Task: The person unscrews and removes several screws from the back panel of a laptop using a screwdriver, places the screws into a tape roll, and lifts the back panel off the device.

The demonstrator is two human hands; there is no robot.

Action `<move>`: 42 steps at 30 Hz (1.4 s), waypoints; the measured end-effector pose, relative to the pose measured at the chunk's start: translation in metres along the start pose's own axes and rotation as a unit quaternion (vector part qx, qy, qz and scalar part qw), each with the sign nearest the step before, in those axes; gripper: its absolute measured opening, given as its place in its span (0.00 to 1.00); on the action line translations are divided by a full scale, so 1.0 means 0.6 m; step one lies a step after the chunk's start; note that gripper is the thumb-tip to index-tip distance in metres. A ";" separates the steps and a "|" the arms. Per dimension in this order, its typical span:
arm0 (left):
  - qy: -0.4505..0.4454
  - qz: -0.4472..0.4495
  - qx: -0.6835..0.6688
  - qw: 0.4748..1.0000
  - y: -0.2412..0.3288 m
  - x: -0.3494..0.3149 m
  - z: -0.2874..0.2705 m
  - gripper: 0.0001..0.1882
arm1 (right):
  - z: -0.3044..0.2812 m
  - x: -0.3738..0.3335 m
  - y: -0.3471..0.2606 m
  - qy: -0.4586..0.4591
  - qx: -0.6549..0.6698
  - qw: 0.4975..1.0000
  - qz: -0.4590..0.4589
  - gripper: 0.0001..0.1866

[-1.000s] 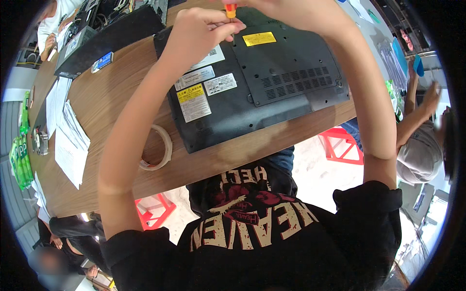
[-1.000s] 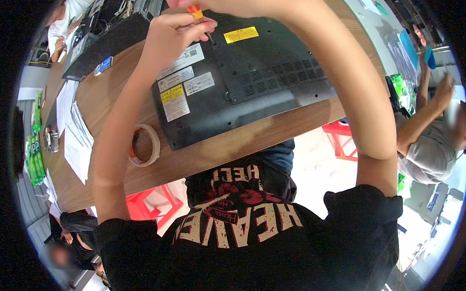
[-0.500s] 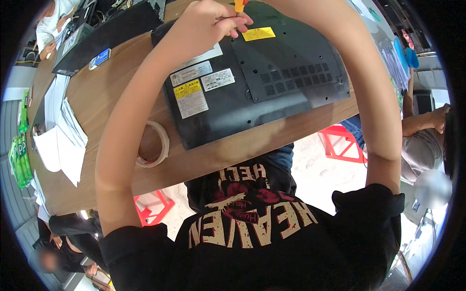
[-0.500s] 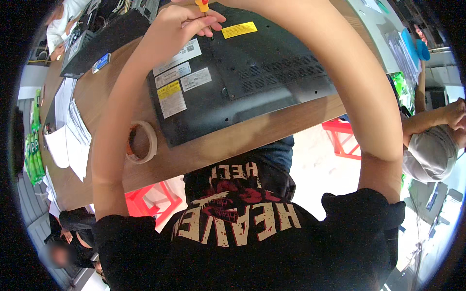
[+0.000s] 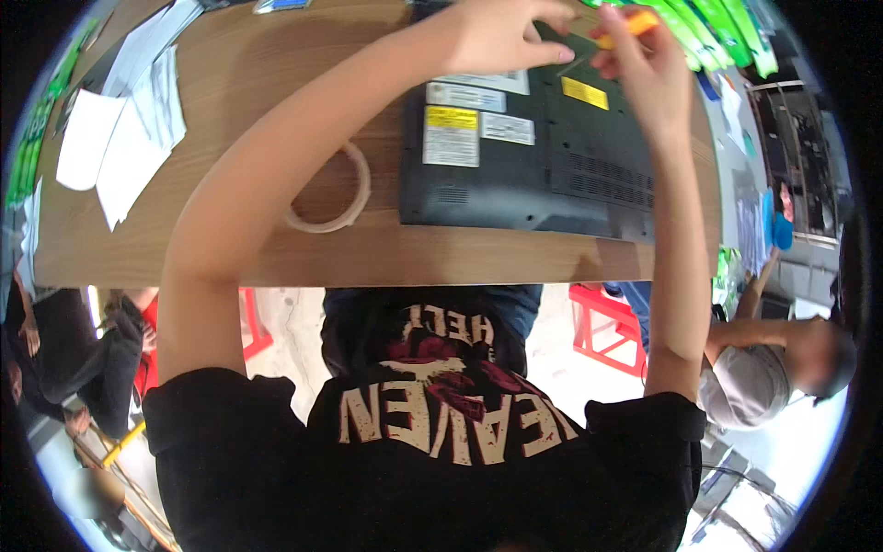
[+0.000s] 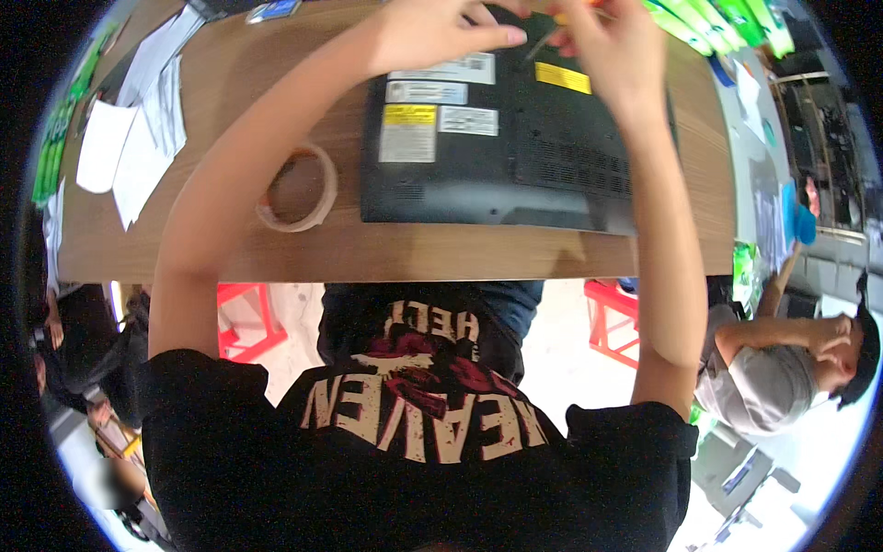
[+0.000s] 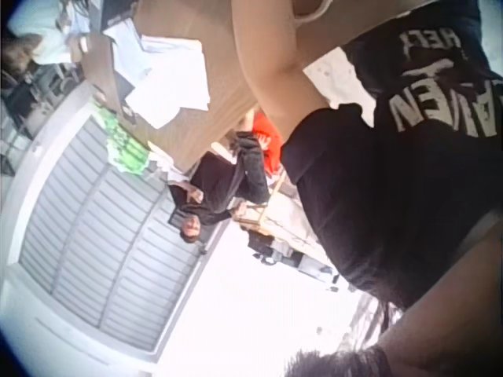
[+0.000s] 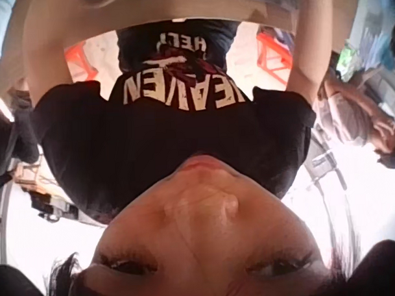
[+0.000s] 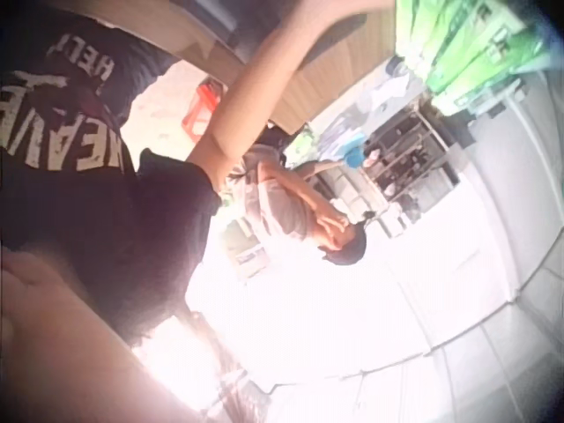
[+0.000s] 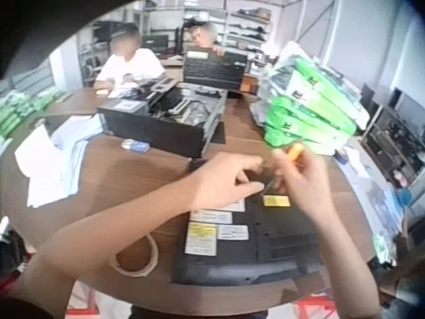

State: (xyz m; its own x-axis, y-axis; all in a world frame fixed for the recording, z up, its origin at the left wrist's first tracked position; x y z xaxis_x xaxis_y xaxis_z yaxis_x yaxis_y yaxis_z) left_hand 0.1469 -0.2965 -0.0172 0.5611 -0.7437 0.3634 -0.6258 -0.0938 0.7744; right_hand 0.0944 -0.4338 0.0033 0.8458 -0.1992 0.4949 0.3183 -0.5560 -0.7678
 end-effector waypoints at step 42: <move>0.326 -0.253 0.295 0.862 -0.009 -0.514 -0.110 0.06 | 0.313 -0.156 -0.148 -0.209 0.188 0.949 -0.144 0.10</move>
Point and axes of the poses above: each hand's wrist, its own x-axis towards the middle knuckle, its own z-axis out of the palm, y = z × x, the point moved 6 cm from there along x, towards the middle knuckle, and after that the axes turned 10 degrees about -z, right-handed, at the moved point
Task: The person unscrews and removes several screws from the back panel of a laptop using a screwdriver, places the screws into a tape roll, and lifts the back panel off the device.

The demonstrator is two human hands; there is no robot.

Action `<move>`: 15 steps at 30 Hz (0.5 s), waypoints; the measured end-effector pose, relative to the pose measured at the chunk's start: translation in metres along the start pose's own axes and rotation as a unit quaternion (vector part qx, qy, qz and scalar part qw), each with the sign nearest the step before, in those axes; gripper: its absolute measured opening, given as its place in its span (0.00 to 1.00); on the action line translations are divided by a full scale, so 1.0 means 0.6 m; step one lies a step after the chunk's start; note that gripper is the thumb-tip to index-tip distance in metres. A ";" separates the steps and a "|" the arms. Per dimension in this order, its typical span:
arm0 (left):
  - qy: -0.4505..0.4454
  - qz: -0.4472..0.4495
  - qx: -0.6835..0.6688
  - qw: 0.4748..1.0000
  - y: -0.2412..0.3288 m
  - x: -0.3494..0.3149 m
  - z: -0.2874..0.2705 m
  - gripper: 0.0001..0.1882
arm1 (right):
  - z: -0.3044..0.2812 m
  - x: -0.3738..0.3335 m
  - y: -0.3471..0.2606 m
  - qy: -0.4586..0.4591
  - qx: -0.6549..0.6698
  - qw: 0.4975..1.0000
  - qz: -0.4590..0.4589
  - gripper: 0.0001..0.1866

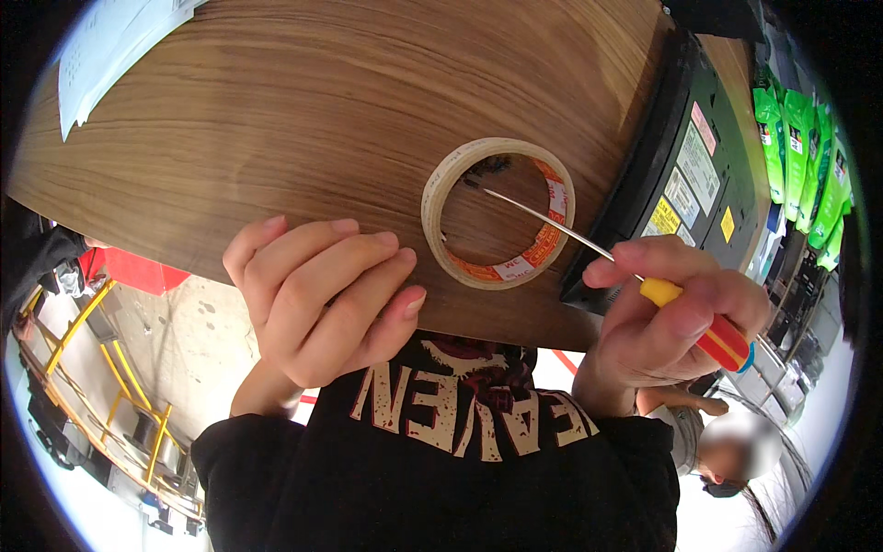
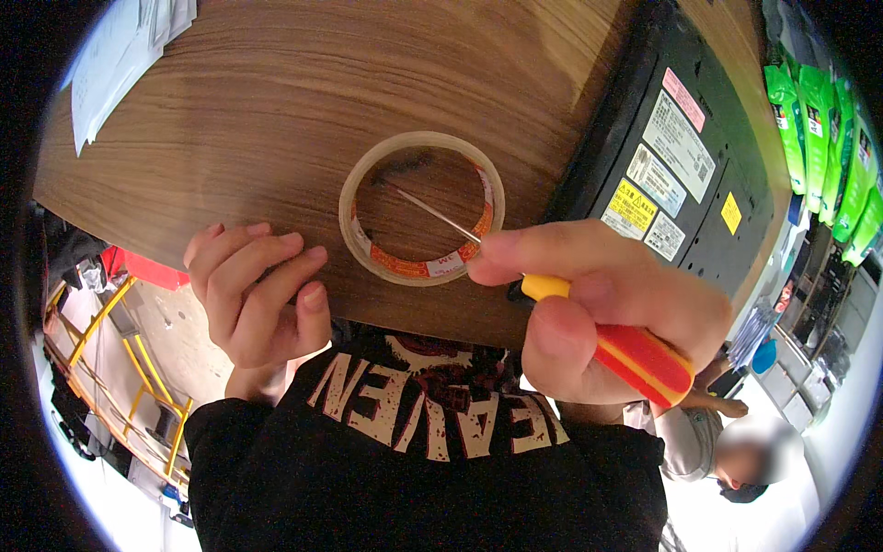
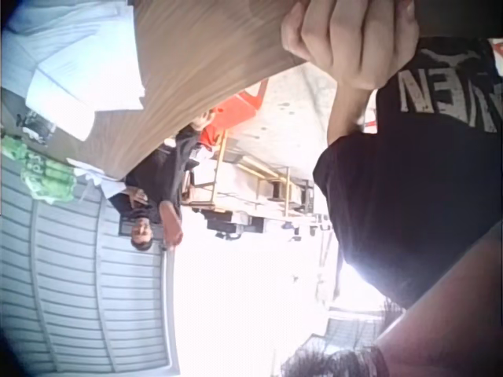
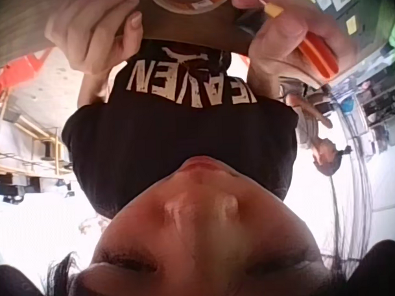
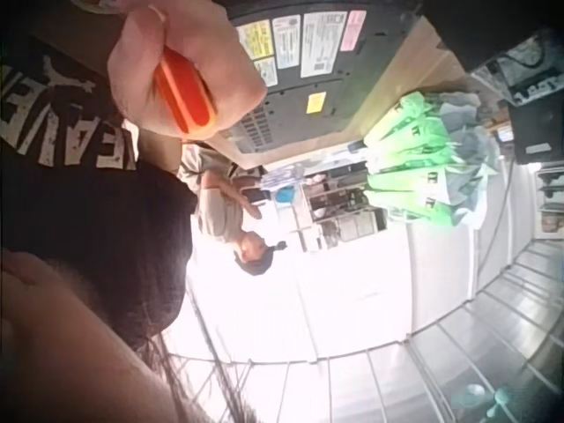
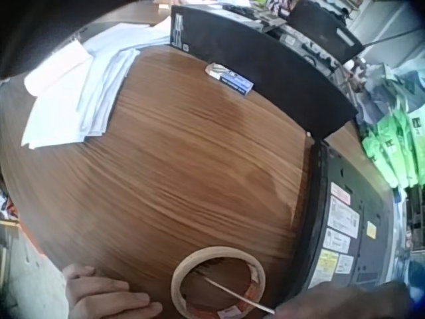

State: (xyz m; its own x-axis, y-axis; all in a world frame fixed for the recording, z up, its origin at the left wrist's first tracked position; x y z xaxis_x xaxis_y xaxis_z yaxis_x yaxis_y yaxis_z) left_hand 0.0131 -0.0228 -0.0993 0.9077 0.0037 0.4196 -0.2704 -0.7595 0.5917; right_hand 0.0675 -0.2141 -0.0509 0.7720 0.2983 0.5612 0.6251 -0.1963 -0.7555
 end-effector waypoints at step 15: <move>0.028 0.003 0.005 1.000 0.001 -0.002 -0.006 0.04 | -0.028 -0.020 -0.012 0.016 0.069 0.997 0.029 0.13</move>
Point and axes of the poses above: each hand's wrist, its own x-axis towards the middle knuckle, its own z-axis out of the palm, y = z × x, the point moved 6 cm from there along x, towards the middle knuckle, and after that the axes turned 10 degrees about -z, right-handed, at the moved point
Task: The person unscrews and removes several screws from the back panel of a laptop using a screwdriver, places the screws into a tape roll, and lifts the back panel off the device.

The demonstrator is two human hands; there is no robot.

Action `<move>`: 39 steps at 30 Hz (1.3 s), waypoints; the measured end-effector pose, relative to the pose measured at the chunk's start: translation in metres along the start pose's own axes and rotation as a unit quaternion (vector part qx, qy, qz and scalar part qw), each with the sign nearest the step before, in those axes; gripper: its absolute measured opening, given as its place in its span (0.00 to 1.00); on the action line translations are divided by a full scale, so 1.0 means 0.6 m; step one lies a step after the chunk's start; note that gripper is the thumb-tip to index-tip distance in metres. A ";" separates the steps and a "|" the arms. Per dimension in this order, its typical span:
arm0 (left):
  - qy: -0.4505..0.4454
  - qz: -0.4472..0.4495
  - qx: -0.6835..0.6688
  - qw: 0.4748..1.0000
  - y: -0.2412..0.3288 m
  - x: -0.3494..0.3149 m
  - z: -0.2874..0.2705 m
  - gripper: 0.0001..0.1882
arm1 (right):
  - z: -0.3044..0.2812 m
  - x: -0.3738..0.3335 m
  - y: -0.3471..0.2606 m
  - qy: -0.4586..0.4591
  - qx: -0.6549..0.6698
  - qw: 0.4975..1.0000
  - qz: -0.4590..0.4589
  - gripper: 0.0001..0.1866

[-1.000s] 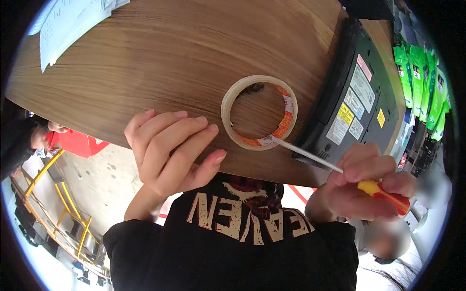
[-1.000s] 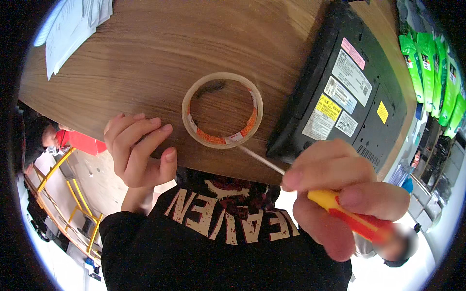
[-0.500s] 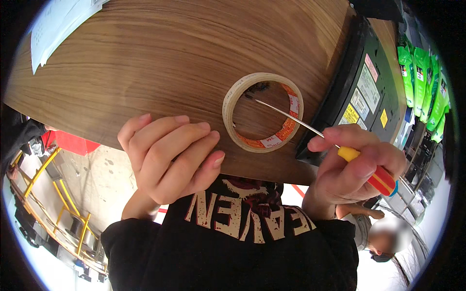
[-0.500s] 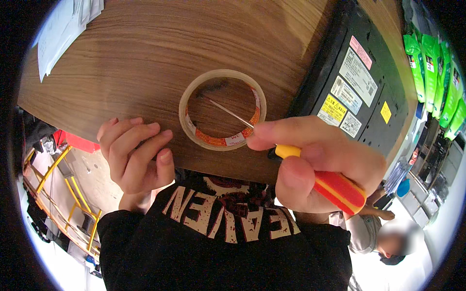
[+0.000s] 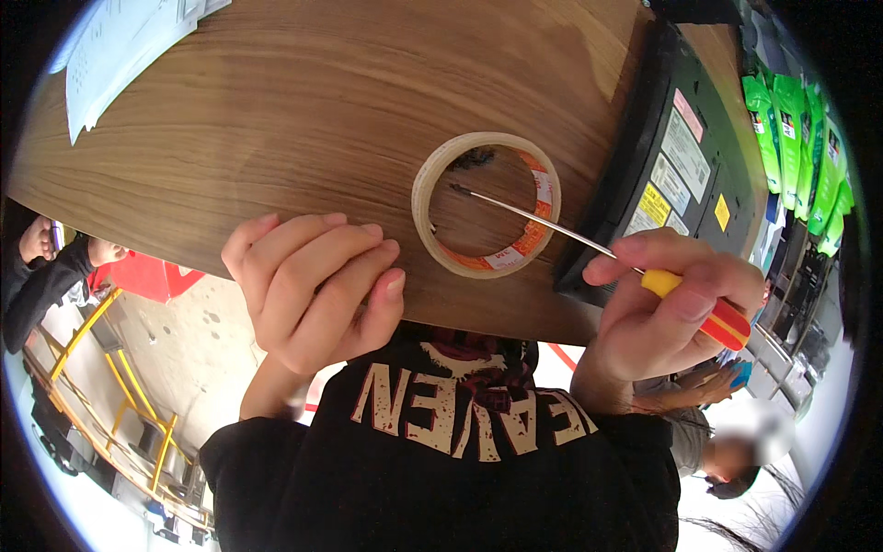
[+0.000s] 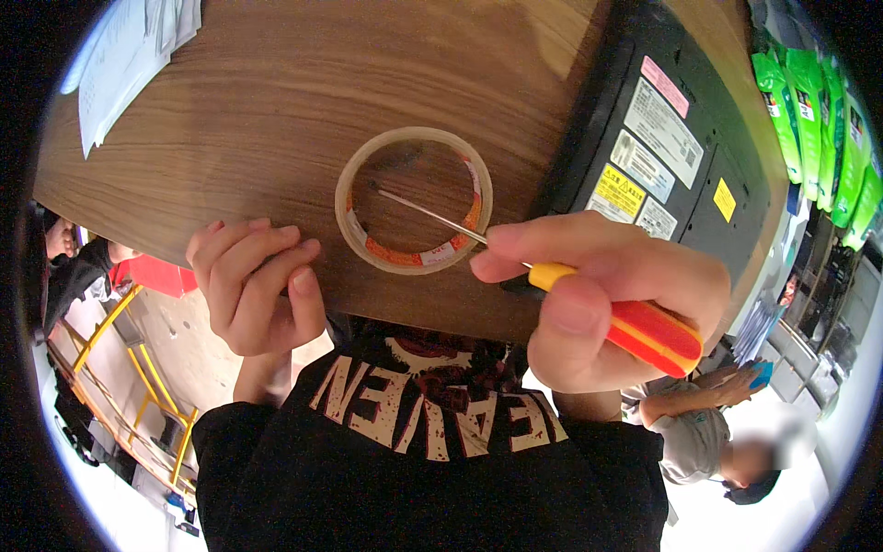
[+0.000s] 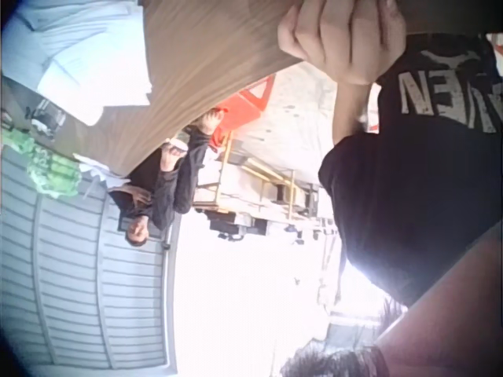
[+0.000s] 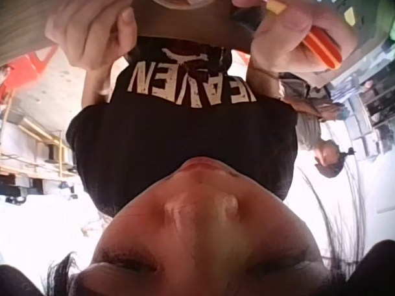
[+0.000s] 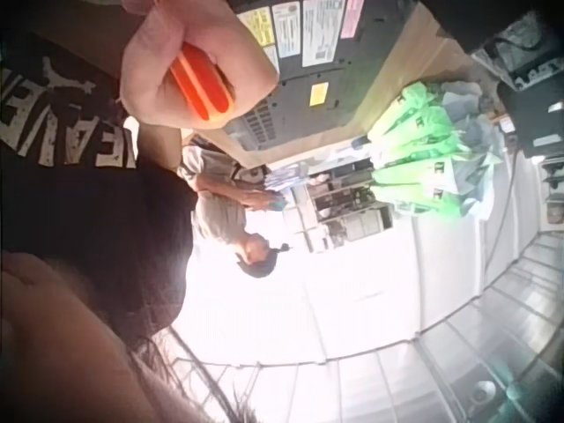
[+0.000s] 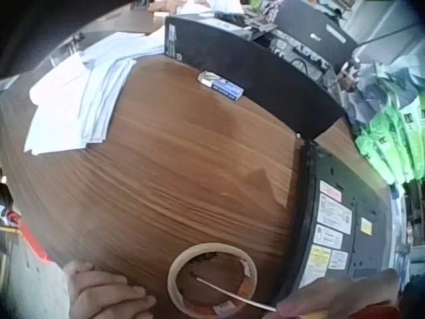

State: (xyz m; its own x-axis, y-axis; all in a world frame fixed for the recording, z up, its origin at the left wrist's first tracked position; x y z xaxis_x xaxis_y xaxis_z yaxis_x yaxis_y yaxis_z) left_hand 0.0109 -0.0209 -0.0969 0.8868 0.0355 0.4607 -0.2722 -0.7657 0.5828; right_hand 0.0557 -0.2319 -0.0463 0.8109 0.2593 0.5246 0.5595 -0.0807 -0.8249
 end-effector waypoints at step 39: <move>-0.189 0.217 -0.020 0.958 0.257 -0.071 0.192 0.09 | -0.611 -0.464 -0.078 0.710 -0.066 0.699 -0.058 0.11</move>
Point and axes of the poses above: each hand's wrist, its own x-axis towards the middle knuckle, its own z-axis out of the palm, y = z × x, the point moved 6 cm from there along x, towards the middle knuckle, and after that the axes turned 10 degrees about -z, right-handed, at the moved point
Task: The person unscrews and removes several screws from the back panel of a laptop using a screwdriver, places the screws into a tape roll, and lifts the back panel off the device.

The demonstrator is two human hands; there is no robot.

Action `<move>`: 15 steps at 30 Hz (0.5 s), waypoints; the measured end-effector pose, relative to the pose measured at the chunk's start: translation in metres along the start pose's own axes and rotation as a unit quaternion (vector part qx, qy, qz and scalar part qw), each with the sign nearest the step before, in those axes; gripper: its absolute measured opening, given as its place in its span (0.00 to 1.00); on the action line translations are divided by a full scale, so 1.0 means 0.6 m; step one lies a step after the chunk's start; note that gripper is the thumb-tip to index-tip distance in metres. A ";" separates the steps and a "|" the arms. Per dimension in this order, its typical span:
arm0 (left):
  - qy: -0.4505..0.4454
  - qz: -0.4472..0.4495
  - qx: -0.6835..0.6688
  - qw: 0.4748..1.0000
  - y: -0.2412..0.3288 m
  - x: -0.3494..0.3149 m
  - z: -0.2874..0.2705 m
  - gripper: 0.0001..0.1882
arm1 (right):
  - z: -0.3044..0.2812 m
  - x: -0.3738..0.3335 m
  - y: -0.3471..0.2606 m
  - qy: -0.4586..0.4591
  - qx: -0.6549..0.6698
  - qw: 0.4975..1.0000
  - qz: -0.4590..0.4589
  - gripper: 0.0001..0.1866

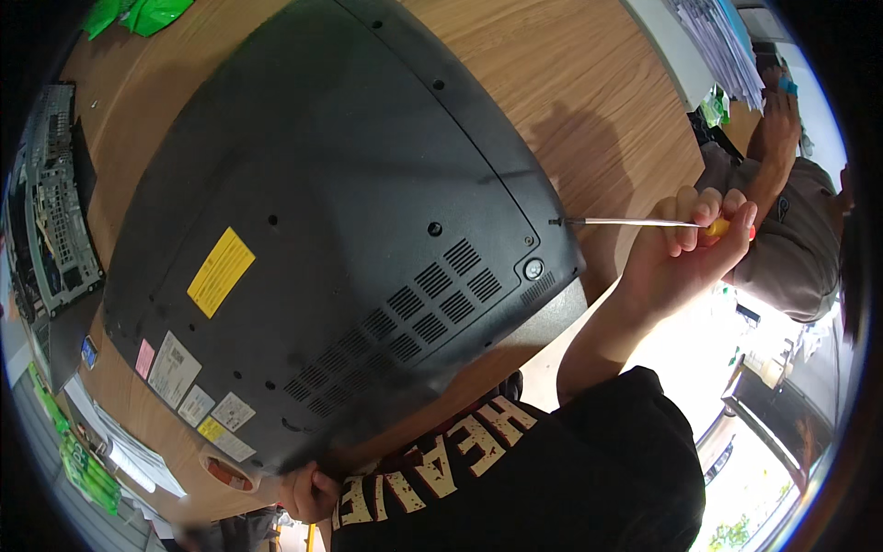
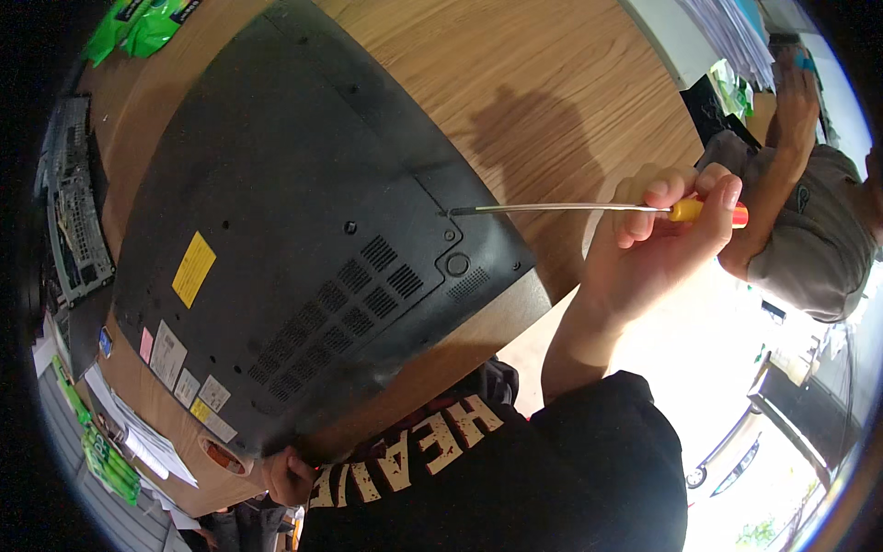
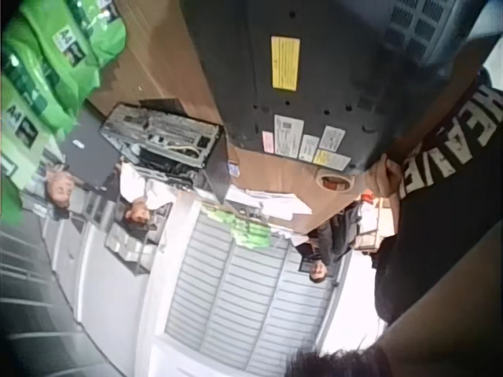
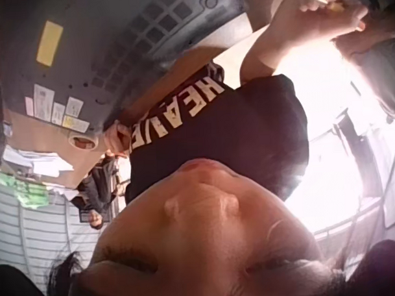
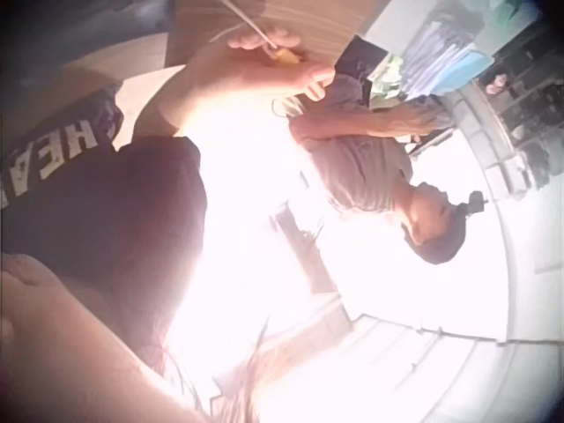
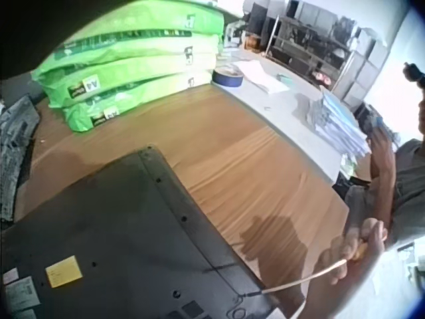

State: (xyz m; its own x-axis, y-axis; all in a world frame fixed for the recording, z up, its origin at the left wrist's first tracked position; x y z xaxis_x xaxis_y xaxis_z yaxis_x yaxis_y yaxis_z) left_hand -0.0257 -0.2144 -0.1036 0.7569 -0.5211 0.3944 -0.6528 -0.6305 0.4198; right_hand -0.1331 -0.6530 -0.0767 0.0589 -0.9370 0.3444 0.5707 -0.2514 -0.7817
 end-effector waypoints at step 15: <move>-0.303 0.081 -0.128 0.941 0.137 0.305 0.056 0.14 | -0.018 0.001 0.017 0.020 0.070 0.997 0.031 0.11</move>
State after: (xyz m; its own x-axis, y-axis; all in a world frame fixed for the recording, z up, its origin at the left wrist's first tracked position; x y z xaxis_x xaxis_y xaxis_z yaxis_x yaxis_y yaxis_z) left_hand 0.0601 -0.3811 -0.0243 0.4741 -0.8797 -0.0358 -0.6885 -0.3958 0.6077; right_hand -0.1358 -0.6590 -0.0901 0.0666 -0.9592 0.2749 0.6758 -0.1594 -0.7197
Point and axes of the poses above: each hand's wrist, its own x-axis towards the middle knuckle, its own z-axis out of the palm, y = z × x, the point moved 6 cm from there along x, towards the middle knuckle, and after that the axes turned 10 degrees about -z, right-handed, at the moved point
